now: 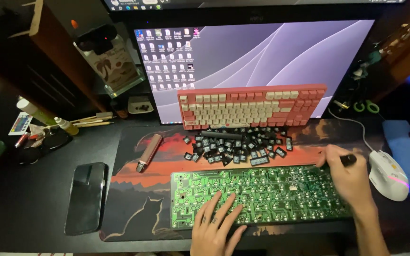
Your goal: Repairing a mechanical keyboard by using a screwdriver on the PCB and then flipping it to inspect the switches.
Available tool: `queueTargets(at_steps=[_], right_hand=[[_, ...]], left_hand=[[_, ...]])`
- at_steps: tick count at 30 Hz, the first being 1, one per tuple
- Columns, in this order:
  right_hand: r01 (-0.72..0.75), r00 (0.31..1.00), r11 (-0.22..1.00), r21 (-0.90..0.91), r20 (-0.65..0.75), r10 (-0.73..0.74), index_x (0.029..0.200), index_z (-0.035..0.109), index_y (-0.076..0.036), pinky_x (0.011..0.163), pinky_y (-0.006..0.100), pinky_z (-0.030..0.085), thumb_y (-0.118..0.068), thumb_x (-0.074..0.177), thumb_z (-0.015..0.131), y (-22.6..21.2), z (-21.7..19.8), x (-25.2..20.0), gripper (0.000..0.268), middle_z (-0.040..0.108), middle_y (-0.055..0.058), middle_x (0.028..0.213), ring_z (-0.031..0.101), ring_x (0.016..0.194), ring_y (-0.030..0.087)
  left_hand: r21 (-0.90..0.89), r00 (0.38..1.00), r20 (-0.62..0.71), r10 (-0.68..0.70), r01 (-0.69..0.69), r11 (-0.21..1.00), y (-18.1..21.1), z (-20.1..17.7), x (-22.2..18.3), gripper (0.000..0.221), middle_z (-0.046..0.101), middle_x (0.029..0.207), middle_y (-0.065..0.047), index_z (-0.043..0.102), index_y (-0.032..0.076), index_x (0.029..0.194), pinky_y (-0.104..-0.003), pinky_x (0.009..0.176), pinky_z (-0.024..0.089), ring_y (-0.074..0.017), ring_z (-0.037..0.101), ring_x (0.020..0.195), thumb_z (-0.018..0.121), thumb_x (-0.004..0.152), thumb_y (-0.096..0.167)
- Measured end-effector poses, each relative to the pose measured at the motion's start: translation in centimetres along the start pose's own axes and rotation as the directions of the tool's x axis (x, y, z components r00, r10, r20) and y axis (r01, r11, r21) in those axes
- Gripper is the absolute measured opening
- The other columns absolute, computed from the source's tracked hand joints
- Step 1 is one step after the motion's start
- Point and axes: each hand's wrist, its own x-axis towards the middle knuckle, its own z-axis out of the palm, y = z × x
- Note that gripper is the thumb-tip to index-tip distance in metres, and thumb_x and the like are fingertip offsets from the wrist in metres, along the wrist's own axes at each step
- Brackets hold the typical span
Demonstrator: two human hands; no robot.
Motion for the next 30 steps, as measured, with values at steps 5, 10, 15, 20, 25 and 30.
queueTargets(at_steps=[5,10,15,20,25,30], right_hand=[[0.164,0.987,0.987,0.005,-0.003,-0.164,0.085,0.082,-0.001,0.121,0.045,0.051,-0.017,0.130,0.055,-2.5,0.2,-3.4,0.056,0.084,0.010,0.099,0.079,0.107,0.027],[0.143,0.989,0.990,-0.017,-0.025,-0.143,0.099,0.089,-0.001,0.081,0.035,0.040,-0.019,0.131,0.052,-3.2,-0.1,-5.9,0.052,0.066,0.006,0.086,0.055,0.078,0.018],[0.101,0.995,0.995,-0.012,-0.021,-0.102,0.103,0.091,-0.004,0.088,0.033,0.041,-0.019,0.131,0.053,-3.5,-0.4,-6.5,0.050,0.067,0.005,0.090,0.055,0.083,0.018],[-0.084,0.995,0.996,-0.027,-0.065,0.082,0.095,0.090,-0.001,0.127,0.039,0.049,-0.019,0.133,0.047,-1.7,-0.7,-3.6,0.060,0.092,0.008,0.111,0.081,0.118,0.020],[-0.064,0.994,0.994,0.087,-0.084,0.071,0.100,0.090,-0.001,0.108,0.038,0.062,-0.024,0.135,0.050,-0.4,0.8,0.9,0.058,0.091,0.010,0.105,0.086,0.101,0.022],[-0.066,0.998,0.998,-0.023,-0.007,0.066,0.106,0.095,-0.005,0.099,0.037,0.054,-0.025,0.130,0.052,-5.0,1.3,1.7,0.054,0.093,0.006,0.111,0.080,0.098,0.018]], left_hand=[[0.008,1.000,-0.016,0.007,-0.007,1.000,0.2,-0.1,0.1,0.046,0.070,0.177,-0.004,0.080,0.021,0.158,-0.058,0.129,0.049,-0.0390,0.059,0.166,0.078,0.120,0.046],[0.016,1.000,0.011,-0.010,0.010,1.000,0.1,0.1,-0.1,0.050,0.068,0.178,-0.003,0.078,0.023,0.162,-0.060,0.129,0.049,-0.0387,0.058,0.166,0.081,0.118,0.047],[0.040,1.000,-0.017,0.021,-0.020,0.999,0.1,0.0,0.0,0.048,0.069,0.177,-0.004,0.078,0.022,0.161,-0.058,0.130,0.048,-0.0385,0.058,0.167,0.078,0.119,0.047],[0.038,1.000,-0.001,0.015,-0.015,0.999,0.3,-0.2,0.2,0.049,0.069,0.177,-0.004,0.078,0.023,0.162,-0.058,0.131,0.048,-0.0373,0.057,0.167,0.076,0.120,0.048],[0.075,1.000,-0.003,-0.001,0.001,0.997,0.5,-0.4,0.2,0.050,0.068,0.178,-0.001,0.079,0.025,0.161,-0.056,0.131,0.047,-0.0353,0.056,0.169,0.077,0.118,0.049],[0.089,1.000,-0.012,-0.001,0.002,0.996,0.7,-0.5,0.4,0.050,0.068,0.177,-0.001,0.079,0.025,0.159,-0.055,0.131,0.048,-0.0348,0.058,0.167,0.081,0.115,0.048]])
